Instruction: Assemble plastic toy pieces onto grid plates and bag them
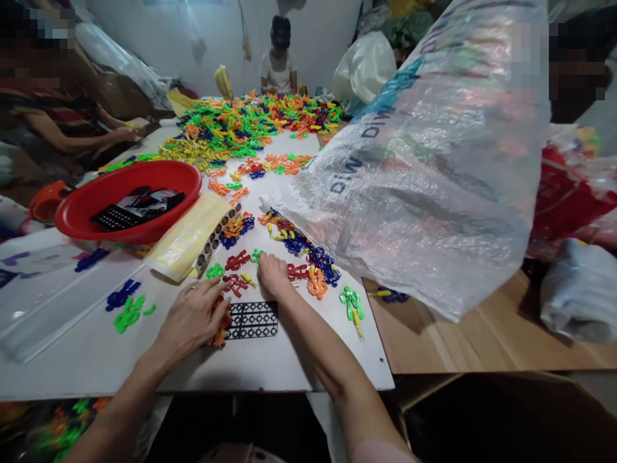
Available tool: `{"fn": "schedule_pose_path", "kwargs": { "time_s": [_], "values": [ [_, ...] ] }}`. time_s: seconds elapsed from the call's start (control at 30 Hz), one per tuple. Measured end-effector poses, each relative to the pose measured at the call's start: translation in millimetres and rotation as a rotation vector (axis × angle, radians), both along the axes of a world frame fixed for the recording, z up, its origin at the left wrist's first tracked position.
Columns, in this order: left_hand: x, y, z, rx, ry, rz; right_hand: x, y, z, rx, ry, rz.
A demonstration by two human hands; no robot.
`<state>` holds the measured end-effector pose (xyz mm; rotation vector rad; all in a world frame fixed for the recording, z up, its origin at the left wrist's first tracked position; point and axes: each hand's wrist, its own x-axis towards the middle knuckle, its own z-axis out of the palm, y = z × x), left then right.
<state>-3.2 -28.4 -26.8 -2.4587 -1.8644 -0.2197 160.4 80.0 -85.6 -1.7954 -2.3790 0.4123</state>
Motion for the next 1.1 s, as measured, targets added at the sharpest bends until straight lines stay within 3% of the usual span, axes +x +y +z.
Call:
{"fn": "schedule_pose_path", "kwargs": {
  "time_s": [0.07, 0.17, 0.27, 0.33, 0.43, 0.53, 0.7, 0.83, 1.1],
  "values": [
    [-1.0, 4.2, 0.0, 0.009, -0.019, -0.001, -0.4, 0.2, 7.2, -0.061, 0.116, -0.028],
    [-3.5, 6.2, 0.1, 0.017, -0.048, -0.017, 5.1, -21.2, 11.9, -0.095, 0.497, 0.021],
    [-5.9, 5.7, -1.2, 0.017, -0.076, -0.025, 3.2, -59.2, 4.8, -0.155, 0.804, 0.065],
    [-6.9, 5.4, -1.9, 0.012, -0.089, -0.021, -5.0, -78.2, -2.6, -0.216, 0.926, 0.007],
    [-7.2, 5.3, -2.0, 0.010, -0.119, -0.028, -19.1, -84.2, -9.1, -0.205, 1.059, -0.089],
    [-6.8, 5.3, -2.1, 0.027, -0.145, -0.014, -25.7, -76.7, -12.6, -0.215, 1.040, -0.018],
    [-6.9, 5.2, -2.9, 0.010, -0.159, -0.007, -24.8, -77.5, -26.0, -0.238, 0.957, -0.058],
    [-7.5, 5.1, -1.7, 0.006, -0.159, 0.000, -34.1, -78.3, -36.7, -0.208, 0.956, 0.018],
    [-1.2, 3.4, 0.7, -0.030, -0.138, 0.031, -38.3, -69.9, -37.0, -0.066, 0.531, 0.234]
  ]
}}
